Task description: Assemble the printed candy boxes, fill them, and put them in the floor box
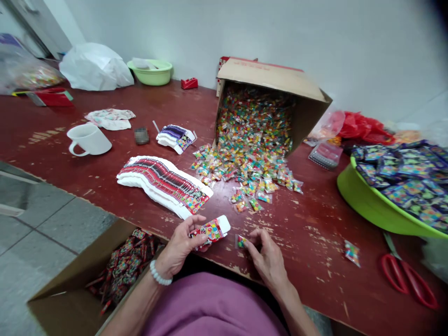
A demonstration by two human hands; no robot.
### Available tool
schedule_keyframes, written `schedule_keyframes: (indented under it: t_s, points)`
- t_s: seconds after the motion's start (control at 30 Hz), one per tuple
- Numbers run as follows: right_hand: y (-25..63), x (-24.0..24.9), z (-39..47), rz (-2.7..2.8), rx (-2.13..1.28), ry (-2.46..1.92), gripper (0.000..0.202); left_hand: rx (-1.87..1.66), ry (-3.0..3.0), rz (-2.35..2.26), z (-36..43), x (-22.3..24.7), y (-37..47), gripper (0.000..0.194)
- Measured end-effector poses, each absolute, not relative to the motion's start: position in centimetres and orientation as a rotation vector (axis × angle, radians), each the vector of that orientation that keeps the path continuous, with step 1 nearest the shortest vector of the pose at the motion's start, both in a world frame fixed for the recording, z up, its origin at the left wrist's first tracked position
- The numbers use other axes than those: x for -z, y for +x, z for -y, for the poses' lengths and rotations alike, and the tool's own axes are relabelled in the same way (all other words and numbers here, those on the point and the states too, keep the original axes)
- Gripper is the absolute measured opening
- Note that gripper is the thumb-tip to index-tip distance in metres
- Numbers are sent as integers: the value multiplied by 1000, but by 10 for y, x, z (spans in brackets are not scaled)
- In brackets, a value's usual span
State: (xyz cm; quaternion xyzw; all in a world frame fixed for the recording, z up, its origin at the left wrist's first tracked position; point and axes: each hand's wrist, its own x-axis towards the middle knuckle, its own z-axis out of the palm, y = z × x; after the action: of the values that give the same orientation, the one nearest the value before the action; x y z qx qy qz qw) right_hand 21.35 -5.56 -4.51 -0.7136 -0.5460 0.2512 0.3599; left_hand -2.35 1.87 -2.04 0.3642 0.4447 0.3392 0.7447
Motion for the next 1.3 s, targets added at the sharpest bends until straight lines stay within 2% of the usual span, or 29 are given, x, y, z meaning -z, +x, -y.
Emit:
schedule_keyframes:
  t_s: [0.07,0.2,0.33,0.4,0.63,0.77,0.87,1.0,1.17,1.3]
  points:
    - [214,41,51,1249,-719,-1765,20,-744,791,-954,-18,18,-24,54]
    - [210,25,40,1054,-789,-1607,24,-689,852,-965,-17,9,-24,53]
    - [202,8,33,1504,-606,-1530,7,-635,951,-944,-14,1,-21,54]
    - [199,2,31,1749,-556,-1460,10,-613,994,-935,-12,0,-19,53]
    - [185,-16,20,1917,-787,-1295,11,-457,966,-744,-1,8,0,40]
    - [187,-18,16,1709,-553,-1287,18,-524,832,-672,-2,8,3,45]
    - [194,-15,18,1488,-481,-1356,13,-601,746,-718,-5,4,3,42]
    - [188,-5,26,1559,-608,-1315,16,-699,640,-789,-6,-5,6,34]
    - [171,6,33,1502,-742,-1247,21,-708,538,-835,-4,-13,12,50]
    - [169,4,29,1449,-877,-1269,12,-772,669,-918,-2,-10,9,35]
